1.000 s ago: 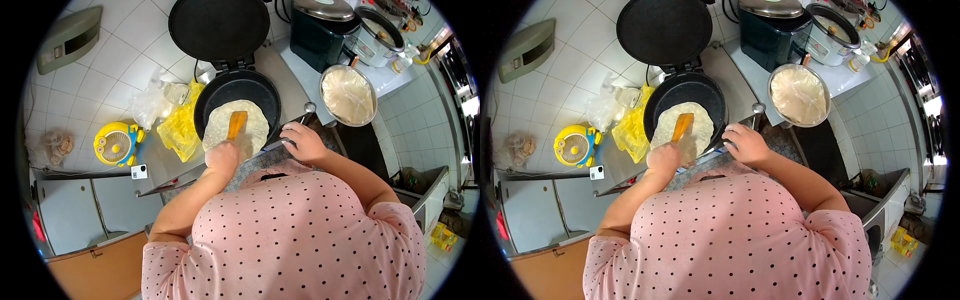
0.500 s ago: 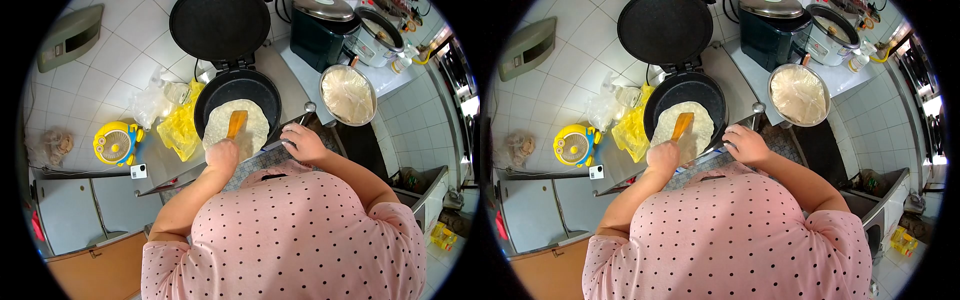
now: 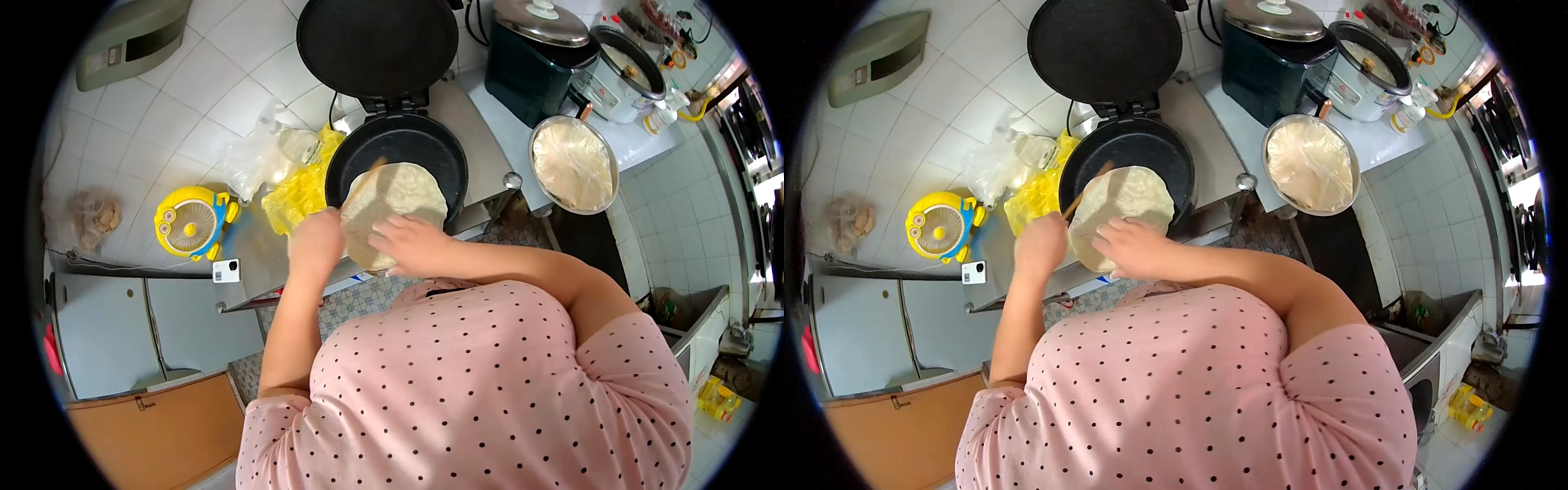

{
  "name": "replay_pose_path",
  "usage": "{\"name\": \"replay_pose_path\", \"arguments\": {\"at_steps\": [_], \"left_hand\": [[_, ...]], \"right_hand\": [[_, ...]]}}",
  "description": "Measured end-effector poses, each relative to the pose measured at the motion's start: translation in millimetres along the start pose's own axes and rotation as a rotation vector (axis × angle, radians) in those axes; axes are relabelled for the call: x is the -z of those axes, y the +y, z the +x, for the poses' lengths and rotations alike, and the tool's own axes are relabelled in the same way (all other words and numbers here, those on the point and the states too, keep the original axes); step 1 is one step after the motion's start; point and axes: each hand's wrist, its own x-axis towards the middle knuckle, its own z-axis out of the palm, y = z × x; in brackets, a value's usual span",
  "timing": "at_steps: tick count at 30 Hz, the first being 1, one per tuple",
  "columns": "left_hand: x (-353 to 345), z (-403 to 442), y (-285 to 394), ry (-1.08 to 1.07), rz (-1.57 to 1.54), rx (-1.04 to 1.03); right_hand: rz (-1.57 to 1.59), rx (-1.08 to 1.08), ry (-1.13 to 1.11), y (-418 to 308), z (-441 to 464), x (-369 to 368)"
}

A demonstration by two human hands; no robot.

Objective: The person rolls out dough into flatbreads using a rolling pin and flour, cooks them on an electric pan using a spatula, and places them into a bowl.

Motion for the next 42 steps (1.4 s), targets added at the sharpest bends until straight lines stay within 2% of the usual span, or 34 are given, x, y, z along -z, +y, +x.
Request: {"name": "replay_pose_path", "arguments": {"at_steps": [5,8,10,12,14,16,20,23,24,25,29,34,42], "left_hand": [[-8.5,-26.5,-53.0,0.197,-0.193,0.176],[-24.6,-40.8,-79.0,0.301,-0.462,0.276],[-13.4,-47.7,-77.3,0.32,-0.624,0.319],[-12.9,-49.3,-78.7,0.381,-0.712,0.322],[-17.3,-51.7,-75.1,0.363,-0.77,0.312],[-18.3,-52.9,-64.1,0.331,-0.765,0.301],[-58.5,-52.4,-42.7,0.421,-0.544,-0.017],[-55.1,-63.0,-23.5,0.254,-0.386,-0.059],[-52.4,-67.2,-19.7,0.189,-0.34,-0.066],[-58.4,-69.8,-19.6,0.236,-0.34,-0.107],[-51.3,-70.4,-15.2,0.138,-0.267,-0.123],[-54.2,-58.8,-15.9,-0.011,-0.187,-0.152],[-63.8,-31.9,-26.8,0.038,-0.112,-0.135]], "right_hand": [[-0.006,-0.015,-0.24,-1.2,28.9,-30.8],[0.1,-0.115,0.105,8.6,45.9,-23.6],[0.136,-0.136,0.464,20.4,64.4,6.2],[0.283,-0.345,0.632,34.3,67.8,28.7],[0.606,-0.659,0.706,59.4,56.9,33.6],[0.931,-0.744,0.825,64.1,33.7,44.6],[0.855,-0.996,0.77,84.8,-39.9,20.0],[0.851,-1.158,0.781,77.7,-64.1,11.3],[0.821,-1.164,0.779,75.9,-67.9,9.9],[0.793,-1.169,0.777,74.9,-70.7,8.4],[0.759,-1.155,0.757,77.3,-77.3,2.2],[0.823,-1.243,0.737,68.4,-78.5,6.5],[0.95,-1.19,0.731,64.9,-76.8,-2.6]]}}
